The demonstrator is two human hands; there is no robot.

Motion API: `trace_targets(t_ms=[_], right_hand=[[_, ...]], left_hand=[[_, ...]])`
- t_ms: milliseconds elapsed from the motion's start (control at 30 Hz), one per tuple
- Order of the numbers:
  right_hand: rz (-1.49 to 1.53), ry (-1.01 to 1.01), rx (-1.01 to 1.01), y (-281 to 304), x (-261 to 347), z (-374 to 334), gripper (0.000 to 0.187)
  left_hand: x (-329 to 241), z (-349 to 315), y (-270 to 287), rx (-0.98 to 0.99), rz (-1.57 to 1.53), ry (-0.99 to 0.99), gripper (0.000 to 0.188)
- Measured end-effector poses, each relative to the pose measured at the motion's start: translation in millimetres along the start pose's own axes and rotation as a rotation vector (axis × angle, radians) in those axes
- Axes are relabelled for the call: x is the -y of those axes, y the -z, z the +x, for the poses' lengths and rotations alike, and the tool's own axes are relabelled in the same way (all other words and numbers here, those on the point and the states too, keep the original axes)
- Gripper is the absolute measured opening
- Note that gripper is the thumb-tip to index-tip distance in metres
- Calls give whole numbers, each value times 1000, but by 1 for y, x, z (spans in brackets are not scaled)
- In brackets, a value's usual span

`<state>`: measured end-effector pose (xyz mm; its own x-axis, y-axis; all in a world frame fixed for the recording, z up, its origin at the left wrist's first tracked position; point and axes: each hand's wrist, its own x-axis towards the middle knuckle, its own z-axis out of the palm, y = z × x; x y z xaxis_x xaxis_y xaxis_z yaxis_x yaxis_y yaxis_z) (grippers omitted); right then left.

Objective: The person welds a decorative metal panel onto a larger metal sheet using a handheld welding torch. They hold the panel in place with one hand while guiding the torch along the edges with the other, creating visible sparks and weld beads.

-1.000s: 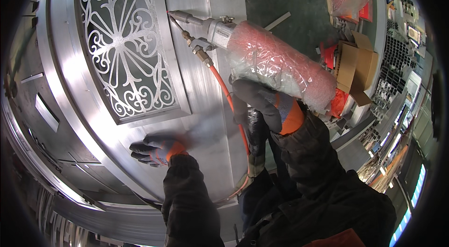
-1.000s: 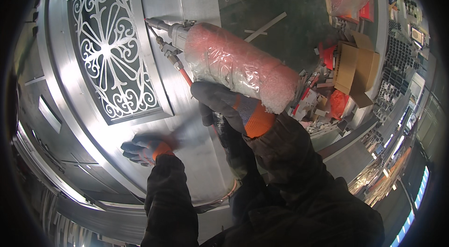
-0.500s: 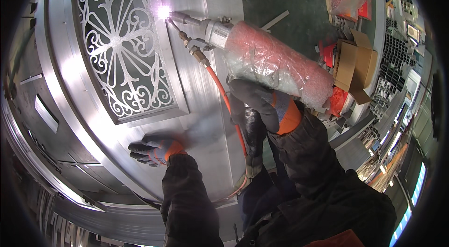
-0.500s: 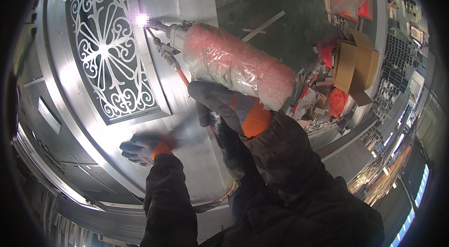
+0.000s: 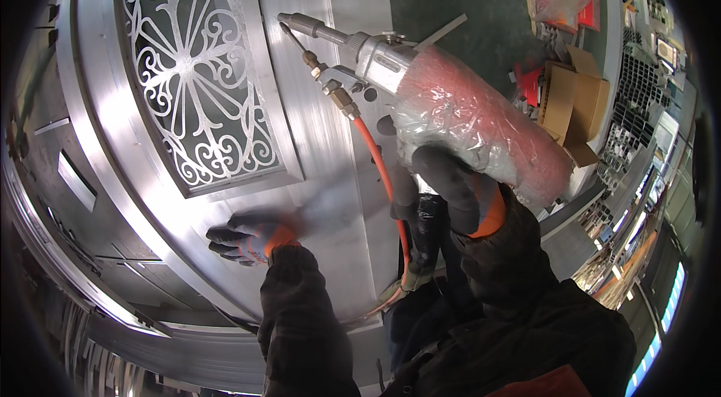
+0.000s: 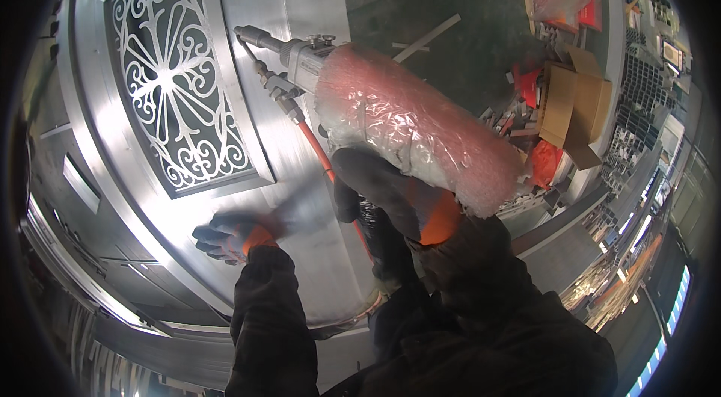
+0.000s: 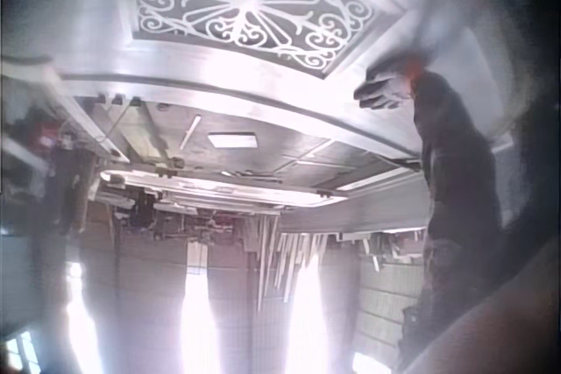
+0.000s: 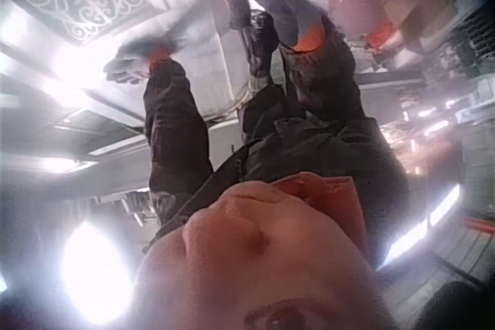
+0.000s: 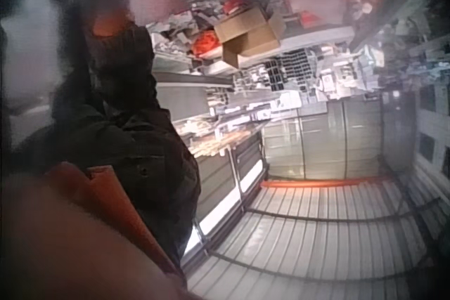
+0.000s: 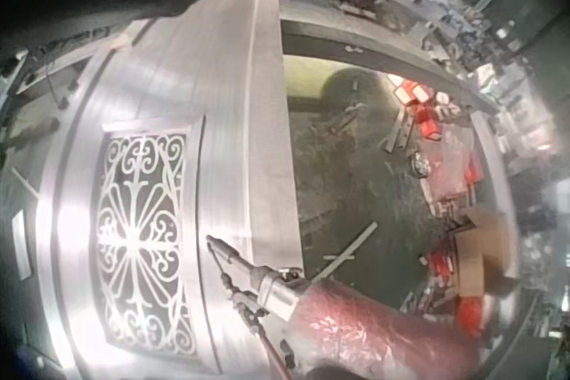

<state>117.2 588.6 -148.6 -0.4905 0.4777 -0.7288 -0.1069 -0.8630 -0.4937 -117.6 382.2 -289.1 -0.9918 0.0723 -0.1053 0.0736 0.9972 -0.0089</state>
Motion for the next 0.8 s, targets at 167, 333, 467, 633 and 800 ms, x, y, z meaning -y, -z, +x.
trace_targets(t_ms=[167,333,467,633,800], right_hand=[[-154,106,-85,11,-14,-5,45],[-216,121,-124,5,-20,-8,45],[-274,86,-141,2,-25,-13,51],[-298,134,-94,5,-30,-15,56],[-273,153,-29,23,-45,-13,57]], left_hand=[[-2,-1,1,4,-2,-10,73],[9,2,-6,1,11,4,73],[-4,-5,4,5,17,37,73],[-3,-4,7,9,10,53,75],[5,-1,-4,-19,20,72,74]])
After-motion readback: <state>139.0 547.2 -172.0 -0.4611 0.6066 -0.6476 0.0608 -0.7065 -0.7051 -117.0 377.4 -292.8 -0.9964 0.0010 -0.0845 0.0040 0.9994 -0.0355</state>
